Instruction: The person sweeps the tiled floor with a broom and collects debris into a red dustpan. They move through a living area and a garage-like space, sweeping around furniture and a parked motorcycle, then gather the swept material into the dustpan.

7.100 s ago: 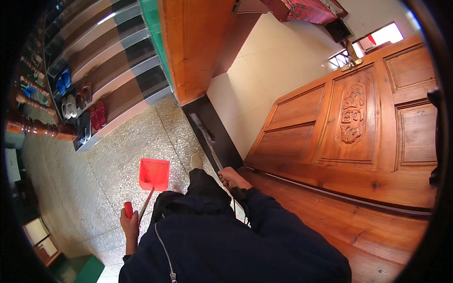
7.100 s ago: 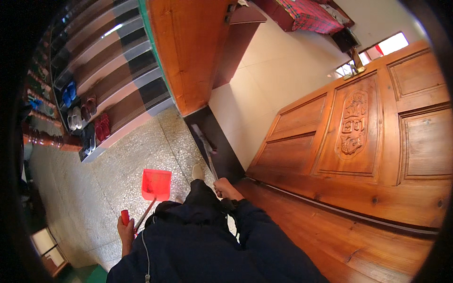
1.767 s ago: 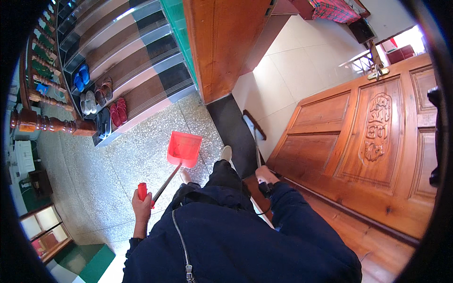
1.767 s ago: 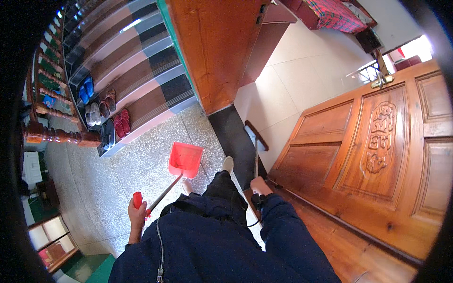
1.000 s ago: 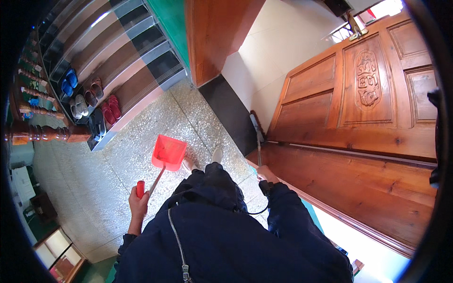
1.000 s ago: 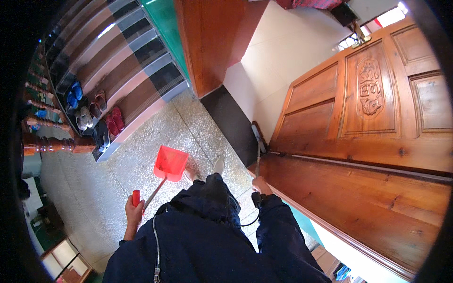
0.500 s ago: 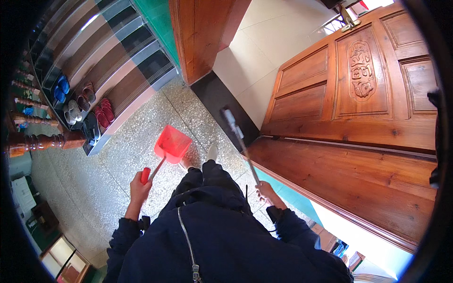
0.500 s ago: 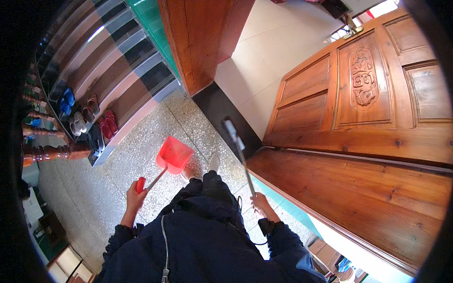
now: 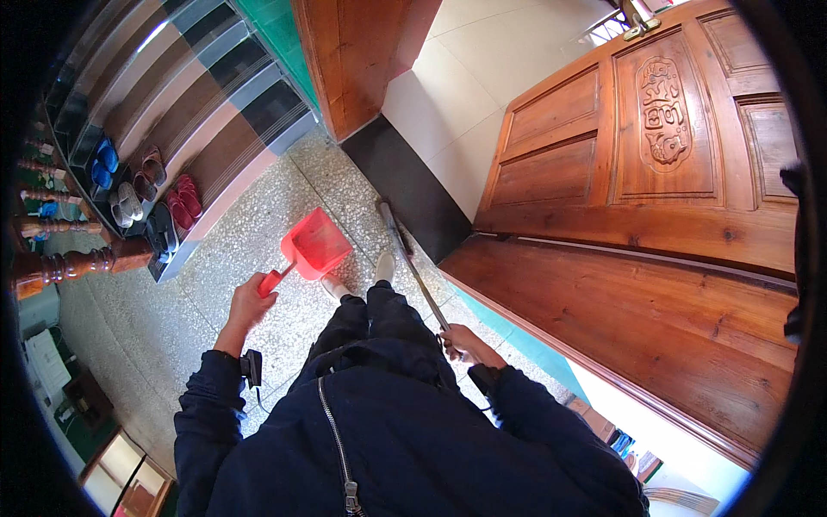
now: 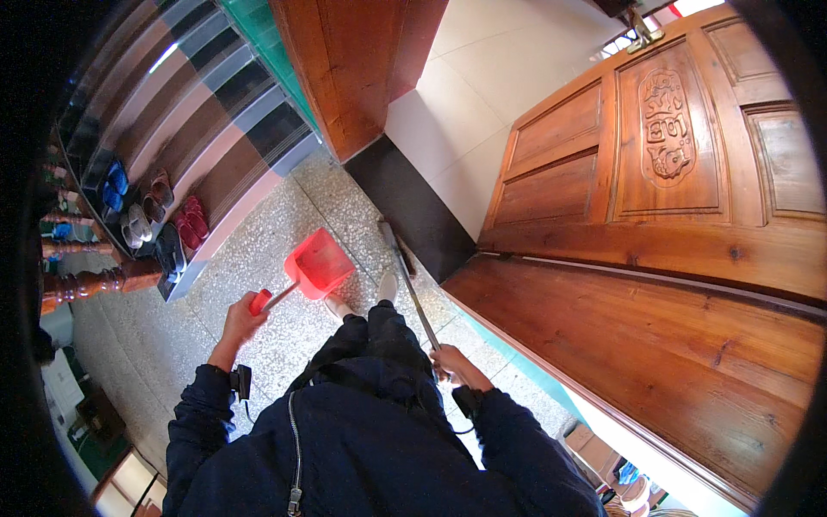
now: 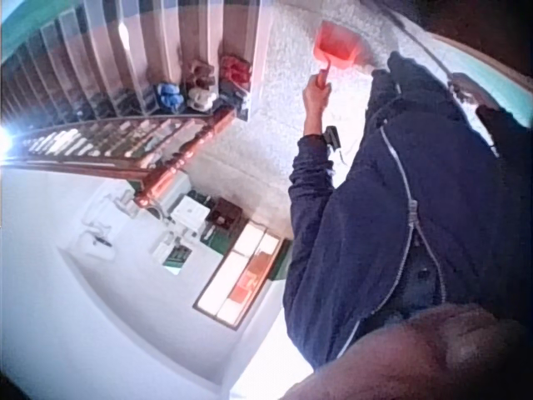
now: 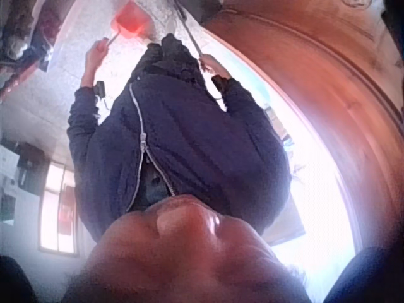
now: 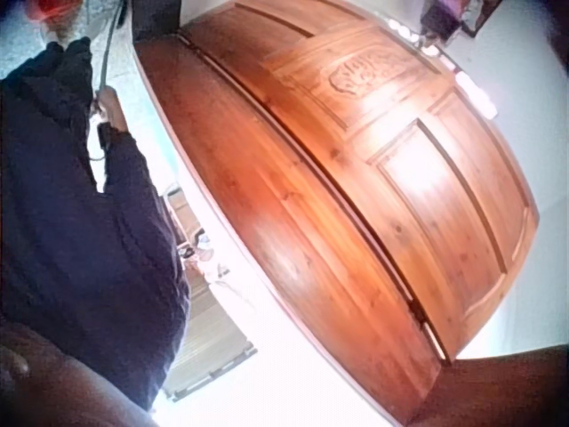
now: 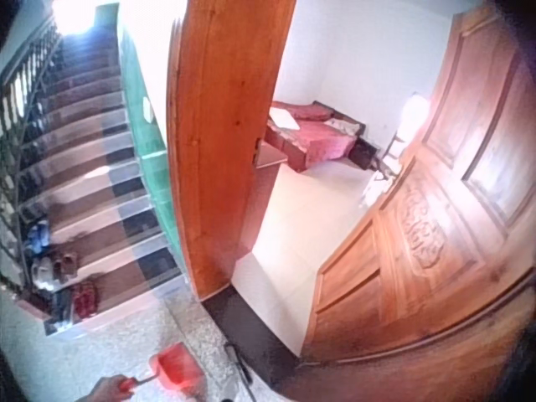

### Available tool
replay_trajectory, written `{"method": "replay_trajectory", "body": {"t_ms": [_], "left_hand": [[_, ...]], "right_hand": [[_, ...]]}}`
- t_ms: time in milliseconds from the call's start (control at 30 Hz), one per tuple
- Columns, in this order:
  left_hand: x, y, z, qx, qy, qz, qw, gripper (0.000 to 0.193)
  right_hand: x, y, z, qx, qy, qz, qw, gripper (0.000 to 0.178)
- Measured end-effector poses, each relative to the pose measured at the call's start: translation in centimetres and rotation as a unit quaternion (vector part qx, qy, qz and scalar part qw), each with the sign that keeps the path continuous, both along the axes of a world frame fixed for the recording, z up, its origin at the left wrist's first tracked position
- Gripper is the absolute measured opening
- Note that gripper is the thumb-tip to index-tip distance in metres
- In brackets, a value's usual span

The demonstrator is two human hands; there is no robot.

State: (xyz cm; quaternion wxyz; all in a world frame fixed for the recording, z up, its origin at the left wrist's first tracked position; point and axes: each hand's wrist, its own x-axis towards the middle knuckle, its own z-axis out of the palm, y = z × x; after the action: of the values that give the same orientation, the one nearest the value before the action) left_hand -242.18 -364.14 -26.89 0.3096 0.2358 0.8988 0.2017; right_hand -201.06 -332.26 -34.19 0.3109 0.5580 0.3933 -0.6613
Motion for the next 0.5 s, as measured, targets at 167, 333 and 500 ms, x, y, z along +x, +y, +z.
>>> {"method": "replay_trajectory", "body": {"t_ms": [167,333,500], "left_hand": [[-0.5,1.1,0.5,-0.022,-0.013,0.02,0.999,0.031],[-0.5,2.9,0.7,-0.054,0.006,-0.008,0.998,0.025],[0.2,3.3,0.4,-0.096,0.024,-0.017,0.995,0.025]], "right_hand": [[1.4,2.0,4.5,0.099,-0.036,0.002,0.994,0.017],[1.5,3.8,-0.8,0.204,-0.051,-0.04,0.977,0.013],[1.2,2.2,-3.2,0.062,-0.014,-0.132,0.989,0.011]]}}
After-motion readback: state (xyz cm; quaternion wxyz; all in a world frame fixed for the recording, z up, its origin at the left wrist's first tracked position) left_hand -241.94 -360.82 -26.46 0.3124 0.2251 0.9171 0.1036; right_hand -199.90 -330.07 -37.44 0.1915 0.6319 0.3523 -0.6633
